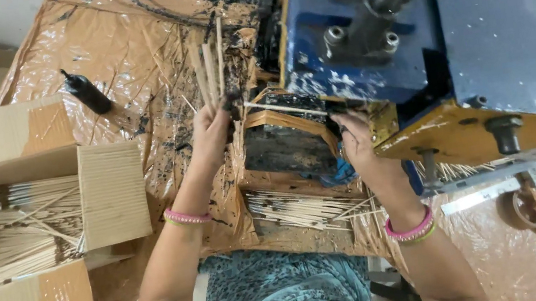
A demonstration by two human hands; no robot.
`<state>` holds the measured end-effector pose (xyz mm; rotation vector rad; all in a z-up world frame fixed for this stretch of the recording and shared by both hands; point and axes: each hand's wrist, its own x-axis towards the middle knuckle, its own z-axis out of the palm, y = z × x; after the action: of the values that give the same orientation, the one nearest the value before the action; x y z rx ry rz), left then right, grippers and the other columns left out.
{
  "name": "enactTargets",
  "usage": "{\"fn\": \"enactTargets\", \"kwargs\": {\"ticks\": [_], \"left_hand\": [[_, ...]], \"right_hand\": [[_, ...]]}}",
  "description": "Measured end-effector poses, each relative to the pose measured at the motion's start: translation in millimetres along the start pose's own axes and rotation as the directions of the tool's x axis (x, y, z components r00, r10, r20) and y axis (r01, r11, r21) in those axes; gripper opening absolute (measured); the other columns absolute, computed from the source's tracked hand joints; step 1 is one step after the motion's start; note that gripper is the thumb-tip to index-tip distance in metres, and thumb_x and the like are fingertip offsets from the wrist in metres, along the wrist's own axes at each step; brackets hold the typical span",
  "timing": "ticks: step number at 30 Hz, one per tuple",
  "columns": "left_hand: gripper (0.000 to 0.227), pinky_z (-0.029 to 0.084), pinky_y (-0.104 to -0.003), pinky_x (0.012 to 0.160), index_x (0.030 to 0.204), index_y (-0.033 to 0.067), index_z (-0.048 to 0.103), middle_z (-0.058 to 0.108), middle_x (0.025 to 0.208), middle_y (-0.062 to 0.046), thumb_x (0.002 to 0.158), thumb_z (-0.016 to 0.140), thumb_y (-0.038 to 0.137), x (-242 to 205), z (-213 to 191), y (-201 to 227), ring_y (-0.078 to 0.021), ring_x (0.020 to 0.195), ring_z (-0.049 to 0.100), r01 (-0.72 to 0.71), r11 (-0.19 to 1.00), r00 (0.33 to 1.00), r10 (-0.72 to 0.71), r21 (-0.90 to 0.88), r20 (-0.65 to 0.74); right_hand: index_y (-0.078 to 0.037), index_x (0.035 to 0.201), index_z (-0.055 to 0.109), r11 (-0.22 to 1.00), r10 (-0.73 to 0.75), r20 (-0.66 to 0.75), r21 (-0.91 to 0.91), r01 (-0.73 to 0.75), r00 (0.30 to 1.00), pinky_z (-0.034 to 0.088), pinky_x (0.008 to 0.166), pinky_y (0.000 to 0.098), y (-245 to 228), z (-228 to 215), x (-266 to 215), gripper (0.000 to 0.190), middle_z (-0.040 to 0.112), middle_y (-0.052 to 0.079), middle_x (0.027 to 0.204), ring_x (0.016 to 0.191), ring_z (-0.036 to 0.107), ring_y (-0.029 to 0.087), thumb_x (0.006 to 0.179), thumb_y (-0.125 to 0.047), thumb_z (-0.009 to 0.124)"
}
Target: Operating a machine to coat wooden sticks with black paste to produce incense sticks.
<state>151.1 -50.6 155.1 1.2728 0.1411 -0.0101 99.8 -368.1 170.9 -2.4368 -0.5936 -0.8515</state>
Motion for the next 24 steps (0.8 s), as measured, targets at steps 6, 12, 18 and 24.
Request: {"fn": "enactTargets", "kwargs": {"ticks": [6,12,18,24], "left_hand": [[0.015,0.029,-0.022,0.047,0.094,0.0057,0.060,0.054,0.078,0.004,0.108,0.055,0.003,-64,-64,-49,-0.0035,0.059,0.043,-0.316,0.941,0.914,0.336,0.123,-0.229],[0.020,0.028,-0.021,0.050,0.088,0.0007,0.069,0.056,0.066,0.003,0.107,0.063,0.000,-102,-81,-91,-0.0022,0.059,0.045,-0.326,0.905,0.943,0.331,0.275,0.030],[0.006,0.039,-0.022,0.046,0.090,-0.0006,0.076,0.060,0.059,0.003,0.088,0.072,0.003,-116,18,3,-0.0045,0.051,0.051,-0.334,0.754,0.832,-0.047,0.566,0.553],[0.022,0.037,-0.022,0.049,0.083,0.0032,0.074,0.061,0.066,0.007,0.100,0.064,0.012,-31,-48,3,-0.0013,0.058,0.048,-0.192,0.958,0.942,0.119,0.213,0.312]], "right_hand": [[0.001,0.110,0.072,0.961,0.211,-0.290,-0.111,-0.252,0.933,0.053,0.086,0.0392,7,-96,-73,0.017,0.072,0.016,0.109,0.093,0.071,0.033,0.093,0.003,0.071],[0.004,0.115,0.067,0.729,0.678,-0.239,0.098,-0.677,0.695,0.051,0.067,0.0329,16,-110,-110,0.025,0.069,0.011,0.100,0.079,0.065,0.019,0.089,0.006,0.067],[0.003,0.127,0.064,0.549,0.412,0.305,0.669,-0.501,0.858,0.050,0.073,0.0242,-12,-47,-99,0.037,0.066,0.005,0.094,0.084,0.057,0.008,0.091,0.000,0.071],[-0.001,0.124,0.061,0.767,0.036,0.106,0.635,-0.095,0.994,0.056,0.096,0.0312,-32,-31,-5,0.025,0.067,0.012,0.120,0.113,0.067,0.020,0.099,0.000,0.065]]}}
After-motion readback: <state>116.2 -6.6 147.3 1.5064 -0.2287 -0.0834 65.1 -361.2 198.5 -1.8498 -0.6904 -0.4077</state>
